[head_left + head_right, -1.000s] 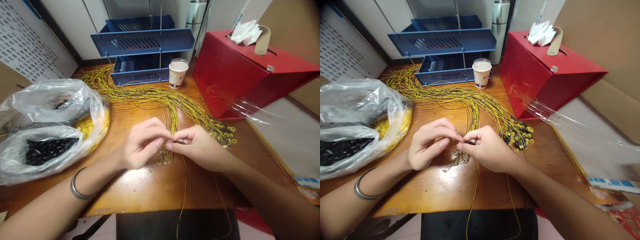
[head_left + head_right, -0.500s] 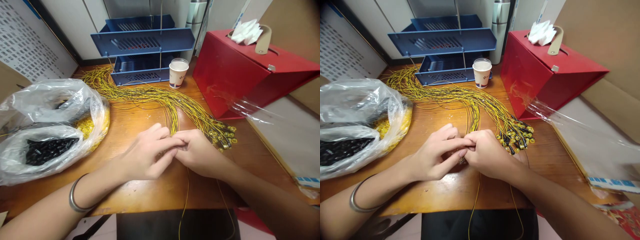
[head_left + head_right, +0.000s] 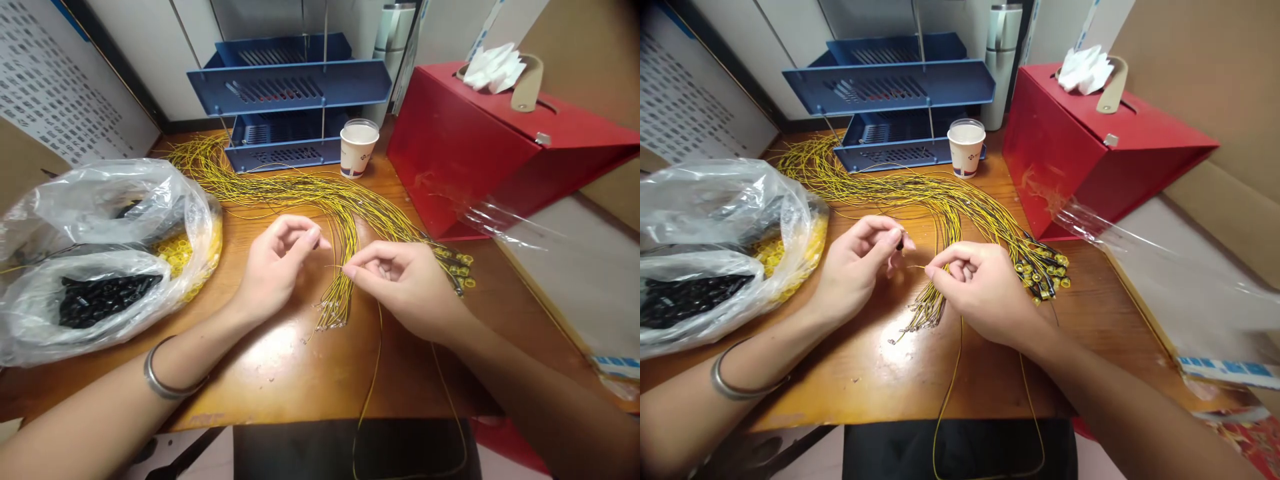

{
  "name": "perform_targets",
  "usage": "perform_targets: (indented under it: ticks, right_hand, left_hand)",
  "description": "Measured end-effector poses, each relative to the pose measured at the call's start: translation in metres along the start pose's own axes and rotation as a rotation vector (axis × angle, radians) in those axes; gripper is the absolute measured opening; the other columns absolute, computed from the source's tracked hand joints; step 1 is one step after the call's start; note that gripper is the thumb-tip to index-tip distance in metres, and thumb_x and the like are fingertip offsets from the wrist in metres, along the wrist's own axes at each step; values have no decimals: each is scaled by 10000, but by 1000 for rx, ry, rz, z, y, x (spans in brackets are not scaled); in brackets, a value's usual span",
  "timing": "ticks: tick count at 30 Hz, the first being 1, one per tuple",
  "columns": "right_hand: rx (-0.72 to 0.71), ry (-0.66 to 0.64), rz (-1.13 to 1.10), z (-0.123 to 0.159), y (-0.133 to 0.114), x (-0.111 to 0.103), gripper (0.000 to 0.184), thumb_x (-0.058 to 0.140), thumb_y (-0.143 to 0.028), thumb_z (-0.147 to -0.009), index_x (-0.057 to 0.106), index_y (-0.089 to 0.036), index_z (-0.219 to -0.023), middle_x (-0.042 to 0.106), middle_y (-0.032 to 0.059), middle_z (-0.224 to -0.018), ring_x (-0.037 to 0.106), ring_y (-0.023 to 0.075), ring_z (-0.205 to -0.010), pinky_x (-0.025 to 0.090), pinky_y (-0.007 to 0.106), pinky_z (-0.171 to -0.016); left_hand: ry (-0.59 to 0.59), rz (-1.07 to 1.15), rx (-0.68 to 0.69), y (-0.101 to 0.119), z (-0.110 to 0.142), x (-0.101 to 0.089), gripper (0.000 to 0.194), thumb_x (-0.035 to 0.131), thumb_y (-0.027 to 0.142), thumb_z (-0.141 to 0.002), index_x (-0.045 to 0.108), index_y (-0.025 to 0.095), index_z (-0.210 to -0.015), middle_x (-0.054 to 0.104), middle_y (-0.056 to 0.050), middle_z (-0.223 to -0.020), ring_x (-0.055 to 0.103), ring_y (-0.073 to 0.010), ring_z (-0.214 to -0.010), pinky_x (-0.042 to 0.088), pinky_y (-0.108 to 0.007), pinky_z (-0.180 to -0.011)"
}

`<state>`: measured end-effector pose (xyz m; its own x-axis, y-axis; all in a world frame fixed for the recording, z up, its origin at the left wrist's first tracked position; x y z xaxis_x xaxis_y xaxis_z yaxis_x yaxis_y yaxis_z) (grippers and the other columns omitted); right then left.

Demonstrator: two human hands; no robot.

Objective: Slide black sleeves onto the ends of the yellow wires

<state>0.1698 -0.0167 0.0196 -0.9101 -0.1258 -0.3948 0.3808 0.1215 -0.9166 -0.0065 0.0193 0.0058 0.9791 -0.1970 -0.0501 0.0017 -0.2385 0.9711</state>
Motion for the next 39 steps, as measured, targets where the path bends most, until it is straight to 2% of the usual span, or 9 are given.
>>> perform_targets:
  ticks: [5, 9, 12, 16, 22, 26, 30, 35, 39]
  right_hand:
    - [17, 56, -66, -1, -1, -4, 135, 644, -239, -794, 672, -140, -707, 530, -19, -576, 403, 72, -511, 319, 223, -476]
    - [17, 83, -94, -1, -1, -5, 137, 654, -251, -791, 668, -141, -712, 547, -15, -577, 419, 74, -509, 319, 223, -474]
    - [16, 102, -104, -1, 0, -6, 134, 651, -247, -792, 668, -143, -710, 560, -9, -584, 438, 79, -516, 323, 227, -477]
    - [-4, 151, -104, -1, -1, -6, 119, 649, -230, -786, 668, -149, -701, 554, -8, -583, 438, 83, -517, 318, 232, -469]
    - [-92, 257, -52, -1, -1, -6, 79, 659, -205, -784, 676, -180, -712, 556, -14, -613, 444, 86, -517, 336, 236, -465]
    - [-140, 310, 6, 0, 0, -6, 58, 662, -212, -792, 697, -189, -752, 633, 7, -690, 489, 90, -518, 368, 239, -469]
    - [-124, 304, 36, 1, 0, -5, 70, 659, -225, -787, 699, -176, -758, 612, -2, -598, 461, 86, -460, 334, 228, -419]
    - [-174, 310, 132, 4, -1, -4, 80, 644, -211, -780, 687, -170, -726, 555, -22, -530, 404, 72, -431, 313, 220, -419]
    - [-191, 319, 178, 5, -1, -4, 90, 632, -204, -772, 673, -169, -699, 558, -20, -535, 383, 68, -436, 302, 221, -426]
  left_hand:
    - [-44, -19, 14, -3, 0, 3, 147, 663, 296, -866, 651, 159, -918, 629, 8, -692, 510, -67, -507, 446, -209, -477]
    - [-8, -30, -47, -7, 3, 1, 203, 703, 358, -829, 715, 159, -869, 654, 2, -667, 475, -59, -455, 396, -207, -416]
    - [-16, 18, -90, -11, 4, -1, 257, 667, 386, -857, 730, 179, -995, 715, -32, -791, 528, -73, -500, 411, -213, -429]
    - [-74, 69, -121, -10, 4, 1, 352, 749, 294, -784, 707, 174, -1112, 745, -61, -893, 593, -90, -569, 448, -216, -482]
    - [-100, -26, -172, -2, 5, 7, 212, 707, 312, -823, 750, 141, -940, 744, -47, -829, 548, -67, -546, 421, -196, -503]
    - [-157, 2, -210, -3, 7, 9, 249, 687, 308, -842, 731, 144, -1024, 728, -32, -800, 511, -59, -509, 407, -198, -492]
    - [-162, 43, -171, -5, 7, 7, 337, 672, 287, -862, 639, 175, -1178, 707, -3, -806, 568, -67, -584, 445, -192, -566]
    - [-144, -33, -98, -3, 8, 6, 191, 656, 253, -866, 671, 153, -1028, 678, -11, -834, 584, -71, -636, 464, -190, -602]
    - [-151, -80, -62, -4, 10, 8, 273, 631, 245, -884, 630, 177, -1149, 661, 1, -813, 591, -79, -651, 475, -190, -615]
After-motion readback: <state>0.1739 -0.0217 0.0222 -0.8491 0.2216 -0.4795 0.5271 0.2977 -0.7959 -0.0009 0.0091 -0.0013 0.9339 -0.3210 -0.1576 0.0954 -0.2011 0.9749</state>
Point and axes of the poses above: each hand's wrist, its own z-axis away from the middle knuckle, its own x-axis out of the palm, y = z × x, the point moved 2 cm from there along -z, towards the middle knuckle
